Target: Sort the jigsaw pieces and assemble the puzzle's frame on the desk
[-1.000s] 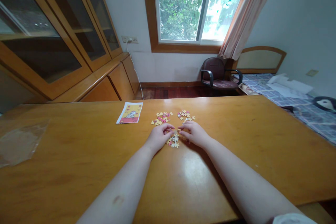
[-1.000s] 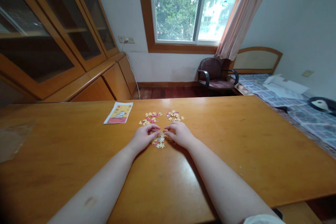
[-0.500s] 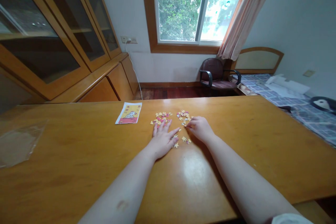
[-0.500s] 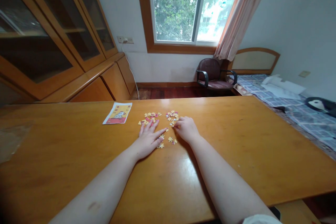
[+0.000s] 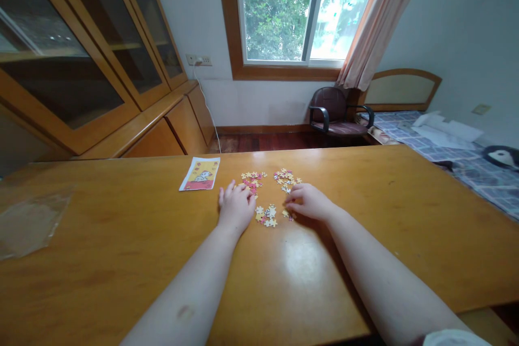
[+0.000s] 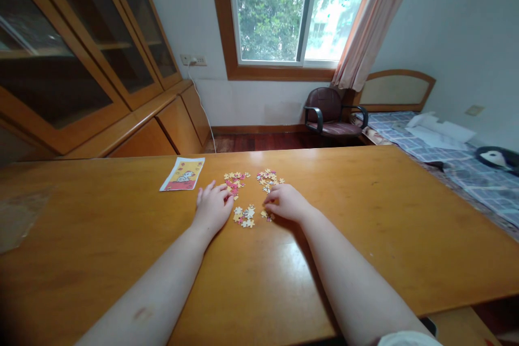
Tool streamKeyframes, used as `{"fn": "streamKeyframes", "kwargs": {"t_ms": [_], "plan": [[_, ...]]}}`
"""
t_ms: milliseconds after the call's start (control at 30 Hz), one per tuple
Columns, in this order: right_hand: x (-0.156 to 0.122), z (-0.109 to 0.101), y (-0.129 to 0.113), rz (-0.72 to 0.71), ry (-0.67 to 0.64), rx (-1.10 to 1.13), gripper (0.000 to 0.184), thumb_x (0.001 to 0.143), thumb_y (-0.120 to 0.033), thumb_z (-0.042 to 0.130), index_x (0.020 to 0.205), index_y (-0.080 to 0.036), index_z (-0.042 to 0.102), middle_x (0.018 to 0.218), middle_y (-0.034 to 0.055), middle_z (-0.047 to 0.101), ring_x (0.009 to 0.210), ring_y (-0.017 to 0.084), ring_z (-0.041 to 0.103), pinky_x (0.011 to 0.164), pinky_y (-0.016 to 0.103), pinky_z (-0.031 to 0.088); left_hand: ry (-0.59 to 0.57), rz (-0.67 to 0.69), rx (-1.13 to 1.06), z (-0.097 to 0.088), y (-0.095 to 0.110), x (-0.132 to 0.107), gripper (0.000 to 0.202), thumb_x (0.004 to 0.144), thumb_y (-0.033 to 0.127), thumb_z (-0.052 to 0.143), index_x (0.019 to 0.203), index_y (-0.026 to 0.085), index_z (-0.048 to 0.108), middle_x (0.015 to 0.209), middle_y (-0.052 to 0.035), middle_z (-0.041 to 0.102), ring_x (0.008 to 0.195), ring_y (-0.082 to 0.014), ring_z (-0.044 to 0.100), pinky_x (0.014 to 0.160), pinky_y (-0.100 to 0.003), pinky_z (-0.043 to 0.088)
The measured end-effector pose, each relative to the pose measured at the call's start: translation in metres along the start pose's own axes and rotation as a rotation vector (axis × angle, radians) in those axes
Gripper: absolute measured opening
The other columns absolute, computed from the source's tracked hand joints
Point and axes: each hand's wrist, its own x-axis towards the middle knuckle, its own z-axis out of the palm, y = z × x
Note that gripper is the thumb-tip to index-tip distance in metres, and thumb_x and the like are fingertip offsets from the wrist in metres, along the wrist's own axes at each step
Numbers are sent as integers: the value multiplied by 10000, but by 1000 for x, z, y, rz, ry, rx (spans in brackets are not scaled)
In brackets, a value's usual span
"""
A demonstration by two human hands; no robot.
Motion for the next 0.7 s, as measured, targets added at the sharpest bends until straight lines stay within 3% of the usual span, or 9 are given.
{"fn": "streamKeyframes", "kwargs": {"t_ms": [100, 233, 333, 467, 600, 700], "plan": [[-2, -4, -7, -62, -118, 93, 167, 814, -286, 621, 715, -208, 731, 750, 23, 638, 699, 140, 578, 687, 248, 446, 6, -9, -61, -1, 0, 0, 215, 817, 208, 490, 809, 256, 699, 1164, -23, 658, 1281, -296, 410, 1111, -581, 179], [-2, -5, -10, -88, -141, 52, 304, 872, -317, 557, 645, -197, 719, 727, 30, 617, 674, 133, 550, 686, 258, 422, -84, 138, -156, -2, 4, -2, 237, 820, 215, 494, 882, 283, 712, 1197, -3, 638, 1298, -259, 393, 1133, -529, 176], [1, -3, -7, -38, -74, -70, 283, 899, -368, 525, 846, -219, 761, 814, 56, 630, 779, 163, 553, 776, 299, 406, -193, 247, -149, -3, 6, -4, 269, 846, 286, 499, 1013, 305, 709, 1291, -15, 581, 1340, -288, 325, 1136, -553, 122], [2, 5, -6, 50, -33, -183, 334, 909, -437, 496, 1161, -301, 668, 1067, 87, 617, 1001, 237, 503, 930, 417, 340, -274, 303, -120, -2, 6, -7, 317, 874, 350, 480, 1120, 323, 679, 1367, -39, 517, 1370, -318, 264, 1126, -591, 68], [3, 12, -10, 9, -51, -188, 371, 912, -469, 473, 1214, -318, 629, 1283, 86, 537, 1177, 283, 411, 1029, 491, 243, -320, 352, -119, -1, 4, -7, 365, 892, 394, 454, 1216, 348, 613, 1412, -41, 470, 1389, -307, 237, 1126, -584, 85], [3, 8, -12, -36, -44, -130, 344, 937, -432, 437, 1151, -295, 669, 1283, 75, 554, 1183, 267, 421, 1032, 472, 242, -296, 335, -94, 1, 3, -8, 443, 894, 446, 447, 1326, 367, 504, 1484, -57, 372, 1409, -320, 194, 1119, -603, 49]]}}
